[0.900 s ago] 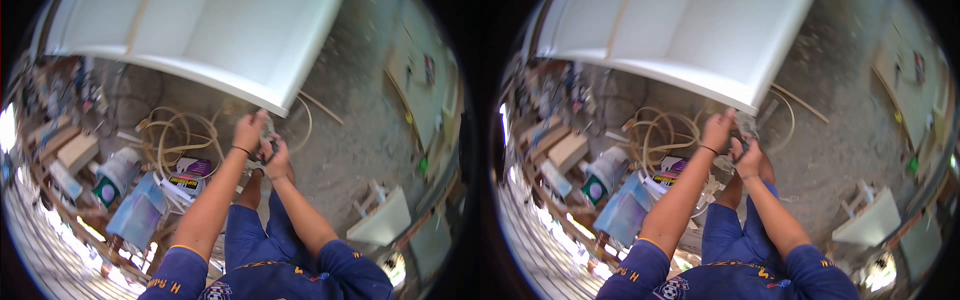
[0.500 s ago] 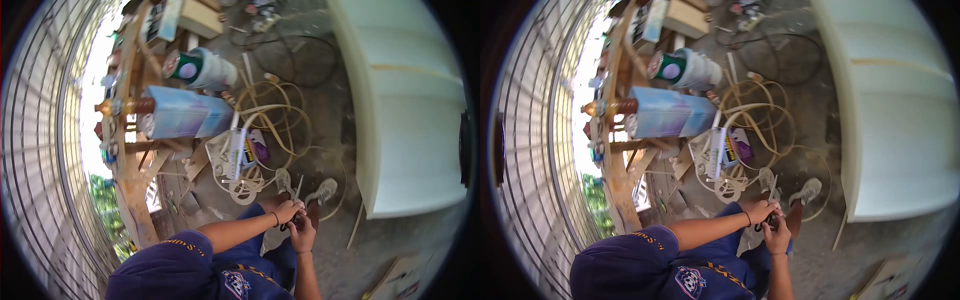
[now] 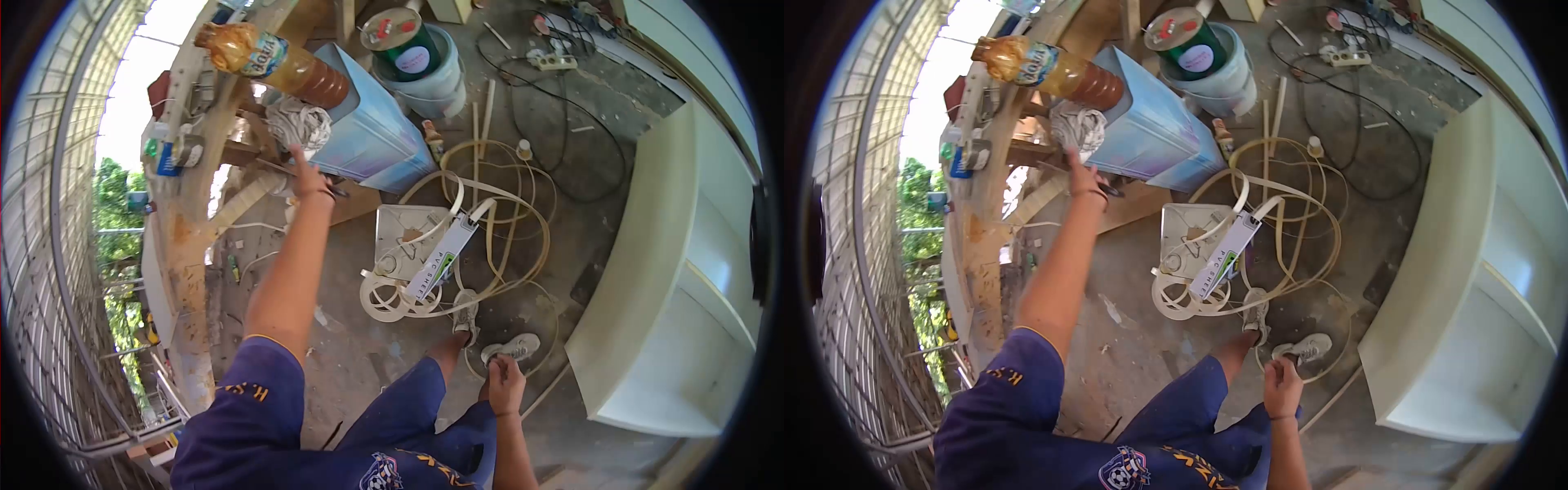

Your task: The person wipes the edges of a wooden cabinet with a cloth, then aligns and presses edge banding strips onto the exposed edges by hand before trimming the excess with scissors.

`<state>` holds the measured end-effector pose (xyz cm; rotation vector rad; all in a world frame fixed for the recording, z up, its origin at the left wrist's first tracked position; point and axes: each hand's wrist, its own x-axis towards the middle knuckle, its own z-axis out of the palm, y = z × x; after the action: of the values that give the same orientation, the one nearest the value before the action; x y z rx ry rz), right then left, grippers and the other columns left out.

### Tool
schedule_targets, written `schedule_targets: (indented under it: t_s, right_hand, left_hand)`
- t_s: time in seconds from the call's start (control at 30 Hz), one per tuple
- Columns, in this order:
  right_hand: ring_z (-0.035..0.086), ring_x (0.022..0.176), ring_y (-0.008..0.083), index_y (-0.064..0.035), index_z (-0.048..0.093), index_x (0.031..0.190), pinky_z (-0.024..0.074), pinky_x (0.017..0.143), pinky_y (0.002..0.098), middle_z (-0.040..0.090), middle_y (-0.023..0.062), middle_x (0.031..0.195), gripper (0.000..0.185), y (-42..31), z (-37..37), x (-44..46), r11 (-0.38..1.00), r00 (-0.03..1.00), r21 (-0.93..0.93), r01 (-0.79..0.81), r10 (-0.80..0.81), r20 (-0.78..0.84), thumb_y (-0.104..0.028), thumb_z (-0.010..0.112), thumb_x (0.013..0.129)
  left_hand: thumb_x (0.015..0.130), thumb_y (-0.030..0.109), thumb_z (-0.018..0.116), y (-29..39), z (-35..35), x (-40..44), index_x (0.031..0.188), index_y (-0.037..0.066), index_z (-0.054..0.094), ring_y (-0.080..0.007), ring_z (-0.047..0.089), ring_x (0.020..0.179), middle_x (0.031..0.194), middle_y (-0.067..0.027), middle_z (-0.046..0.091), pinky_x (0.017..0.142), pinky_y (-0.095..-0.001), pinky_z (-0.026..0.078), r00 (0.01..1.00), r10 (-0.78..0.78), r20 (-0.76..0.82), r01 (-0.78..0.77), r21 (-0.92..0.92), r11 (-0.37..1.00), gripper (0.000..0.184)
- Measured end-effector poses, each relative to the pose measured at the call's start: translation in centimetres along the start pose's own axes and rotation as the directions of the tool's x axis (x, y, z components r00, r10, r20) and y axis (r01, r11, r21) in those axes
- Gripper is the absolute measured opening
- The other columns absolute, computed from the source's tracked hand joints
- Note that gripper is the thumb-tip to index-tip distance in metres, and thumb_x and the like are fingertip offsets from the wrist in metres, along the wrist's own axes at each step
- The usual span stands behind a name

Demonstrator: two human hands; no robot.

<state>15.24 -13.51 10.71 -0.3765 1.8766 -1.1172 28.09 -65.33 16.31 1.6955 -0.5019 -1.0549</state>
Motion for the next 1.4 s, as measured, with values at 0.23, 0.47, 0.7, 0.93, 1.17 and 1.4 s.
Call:
schedule_targets:
  t_s: [0.23, 0.47, 0.7, 0.93, 1.17, 1.4]
  right_hand:
    - [0.066, 0.085, 0.0312, -0.0046, 0.063, 0.101, 0.0523, 0.073, 0.037, 0.066, 0.0163, 0.092, 0.024, -8.2, 6.1, 3.3, 0.982, 0.985, -0.126, 0.144, -0.131, 0.108, -0.019, 0.065, 0.082]
    - [0.058, 0.107, 0.0349, 0.0003, 0.032, 0.138, 0.0454, 0.092, 0.0393, 0.052, 0.0236, 0.122, 0.087, -12.2, 9.4, 2.3, 0.982, 0.97, 0.102, 0.159, -0.174, 0.17, -0.042, 0.075, 0.075]
    - [0.038, 0.13, 0.034, 0.0041, 0.018, 0.144, 0.0298, 0.108, 0.0361, 0.035, 0.0267, 0.139, 0.106, -5.8, 2.9, 0.4, 0.981, 0.914, 0.162, -0.111, 0.165, -0.37, -0.038, 0.077, 0.066]
    - [0.057, 0.099, 0.041, -0.0241, 0.023, 0.148, 0.0469, 0.086, 0.0439, 0.052, 0.0258, 0.114, 0.094, 7.3, -18.5, -10.7, 0.673, 0.708, -0.385, -0.632, 0.3, -0.639, -0.046, 0.067, 0.067]
    - [0.059, 0.091, 0.0427, -0.028, 0.029, 0.142, 0.0484, 0.08, 0.0467, 0.051, 0.0242, 0.106, 0.087, 11.7, -26.2, -10.7, 0.511, 0.754, -0.555, -0.657, 0.468, -0.461, -0.042, 0.066, 0.065]
    - [0.06, 0.087, 0.0436, -0.0245, 0.027, 0.144, 0.0494, 0.078, 0.0481, 0.05, 0.0269, 0.107, 0.091, 11.2, -28.8, -6.6, 0.555, 0.817, -0.604, -0.572, 0.449, -0.361, -0.041, 0.067, 0.064]
  left_hand:
    - [0.083, 0.044, 0.06, -0.5, -7.3, 5.2, 0.121, 0.004, 0.051, -0.0298, 0.058, 0.096, 0.099, -0.0127, 0.06, 0.085, -0.0482, 0.049, 0.85, -0.288, 0.441, 0.312, 0.02, 0.95, 0.056]
    - [0.086, 0.022, 0.062, -6.6, -25.1, -16.9, 0.127, -0.004, 0.044, -0.025, 0.051, 0.11, 0.123, -0.0149, 0.052, 0.096, -0.0373, 0.039, 0.758, -0.218, 0.615, -0.3, 0.625, 0.72, 0.051]
    - [0.081, 0.013, 0.073, -14.0, -23.8, -27.7, 0.104, 0.0, 0.053, -0.0152, 0.054, 0.082, 0.099, -0.0094, 0.059, 0.078, -0.0314, 0.046, 0.108, -0.554, 0.825, -0.372, 0.551, 0.747, 0.033]
    - [0.088, 0.014, 0.066, -16.5, -21.1, -30.4, 0.099, 0.001, 0.059, -0.0023, 0.043, 0.064, 0.088, -0.0035, 0.062, 0.059, -0.0177, 0.037, 0.09, -0.729, 0.678, -0.352, 0.707, 0.614, 0.018]
    - [0.093, 0.025, 0.055, -17.6, -18.6, -20.6, 0.095, 0.004, 0.059, -0.0049, 0.042, 0.053, 0.072, -0.0013, 0.054, 0.047, -0.0194, 0.036, 0.553, -0.697, 0.456, -0.221, 0.887, 0.405, 0.021]
    - [0.09, 0.031, 0.061, -19.0, -20.1, -19.0, 0.083, 0.008, 0.053, -0.0058, 0.041, 0.048, 0.065, 0.0004, 0.049, 0.043, -0.0203, 0.035, 0.656, -0.691, 0.302, -0.172, 0.952, 0.253, 0.025]
